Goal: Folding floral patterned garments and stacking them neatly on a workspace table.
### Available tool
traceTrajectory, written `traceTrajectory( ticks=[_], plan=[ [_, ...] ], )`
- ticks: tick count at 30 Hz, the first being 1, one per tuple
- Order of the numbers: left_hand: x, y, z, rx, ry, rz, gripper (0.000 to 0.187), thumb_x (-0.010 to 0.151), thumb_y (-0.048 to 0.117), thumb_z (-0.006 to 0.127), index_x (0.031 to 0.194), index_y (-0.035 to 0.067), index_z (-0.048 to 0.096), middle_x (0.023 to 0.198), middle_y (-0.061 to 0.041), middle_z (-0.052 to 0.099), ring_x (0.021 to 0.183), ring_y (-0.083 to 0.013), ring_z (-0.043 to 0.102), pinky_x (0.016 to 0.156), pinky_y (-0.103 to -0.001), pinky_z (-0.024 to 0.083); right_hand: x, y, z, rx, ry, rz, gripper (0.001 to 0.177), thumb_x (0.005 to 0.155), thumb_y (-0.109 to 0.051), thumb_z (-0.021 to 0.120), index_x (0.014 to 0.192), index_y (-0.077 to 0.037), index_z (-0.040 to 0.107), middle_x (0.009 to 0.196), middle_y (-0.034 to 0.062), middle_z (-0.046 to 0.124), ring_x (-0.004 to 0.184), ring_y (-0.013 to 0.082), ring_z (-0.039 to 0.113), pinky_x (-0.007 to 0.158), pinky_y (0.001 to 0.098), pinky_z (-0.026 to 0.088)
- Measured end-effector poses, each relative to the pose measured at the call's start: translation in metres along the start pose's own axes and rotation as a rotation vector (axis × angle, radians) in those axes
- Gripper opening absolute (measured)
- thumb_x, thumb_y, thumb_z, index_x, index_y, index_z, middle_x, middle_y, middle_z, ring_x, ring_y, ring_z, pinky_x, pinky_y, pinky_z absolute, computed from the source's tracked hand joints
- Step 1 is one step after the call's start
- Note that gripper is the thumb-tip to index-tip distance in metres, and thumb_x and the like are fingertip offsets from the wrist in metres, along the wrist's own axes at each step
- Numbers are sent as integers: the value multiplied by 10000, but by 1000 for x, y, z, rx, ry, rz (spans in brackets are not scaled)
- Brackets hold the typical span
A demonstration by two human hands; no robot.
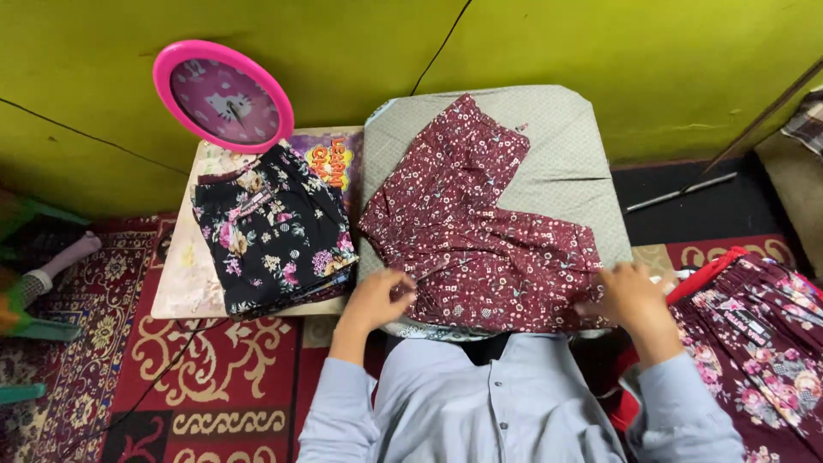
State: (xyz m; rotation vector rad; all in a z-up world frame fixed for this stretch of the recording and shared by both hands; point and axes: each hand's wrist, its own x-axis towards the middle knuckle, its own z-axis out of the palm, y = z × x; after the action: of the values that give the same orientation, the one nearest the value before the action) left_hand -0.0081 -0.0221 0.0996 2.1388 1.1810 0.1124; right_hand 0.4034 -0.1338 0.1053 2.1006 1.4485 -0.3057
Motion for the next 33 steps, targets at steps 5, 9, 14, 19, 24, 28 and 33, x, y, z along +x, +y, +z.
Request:
traceTrajectory(
  ticks=[5, 9, 14, 19, 24, 28, 33],
  plan=[
    [49, 45, 49, 107, 363, 165, 483, 928, 382, 657, 1355, 163, 602, 1424, -193, 546, 1438, -428, 375, 1180, -644, 209, 33, -110, 2, 491, 560, -374, 554, 919, -483, 704, 1292, -76, 661, 1340, 205, 639, 1352, 379, 539, 1050, 685, 384],
    [68, 28, 97, 299, 300, 58, 831, 763, 342, 773, 1518, 232, 444, 1622, -193, 326, 1510, -414, 256, 1155, -732, 148, 17, -169, 8, 342, 300, -544, 671, 1070, -585, 288, 1624, -206, 259, 1703, 76, 226, 1572, 254, 175, 1215, 673, 39],
    [65, 12, 103, 286, 409, 107, 745, 854, 643, 599, 1474, 240, 505, 1570, -221, 401, 1481, -385, 340, 1169, -677, 144, 44, -104, 51, 492, 566, -402, 886, 967, -753, 391, 1647, -199, 259, 1697, 69, 273, 1580, 232, 177, 1199, 673, -78],
    [67, 9, 109, 301, 430, 106, 755, 839, 634, 612, 1478, 249, 495, 1563, -209, 413, 1478, -371, 348, 1166, -678, 148, 79, -56, 89, 429, 428, -114, 868, 998, -789, 239, 1661, -230, 190, 1735, 49, 170, 1587, 223, 160, 1204, 725, 21],
    [71, 9, 116, 318, 474, 101, 760, 818, 624, 620, 1467, 246, 508, 1550, -215, 427, 1476, -372, 349, 1155, -690, 147, 51, -95, 40, 409, 401, -33, 964, 974, -880, 165, 1650, -196, 235, 1733, 68, 183, 1596, 225, 123, 1198, 704, -81],
    [69, 9, 114, 331, 471, 97, 785, 766, 579, 657, 1468, 264, 500, 1560, -195, 417, 1481, -353, 343, 1164, -681, 140, 45, -156, 23, 368, 432, -404, 954, 932, -864, 230, 1644, -228, 205, 1722, 32, 179, 1588, 208, 116, 1180, 728, -92],
    [66, 9, 109, 301, 497, 132, 761, 817, 641, 595, 1465, 251, 507, 1540, -211, 440, 1462, -367, 376, 1151, -683, 168, 66, -135, 12, 260, 478, -442, 973, 893, -917, 151, 1644, -301, 202, 1719, -19, 190, 1580, 159, 141, 1189, 717, -88]
  ],
)
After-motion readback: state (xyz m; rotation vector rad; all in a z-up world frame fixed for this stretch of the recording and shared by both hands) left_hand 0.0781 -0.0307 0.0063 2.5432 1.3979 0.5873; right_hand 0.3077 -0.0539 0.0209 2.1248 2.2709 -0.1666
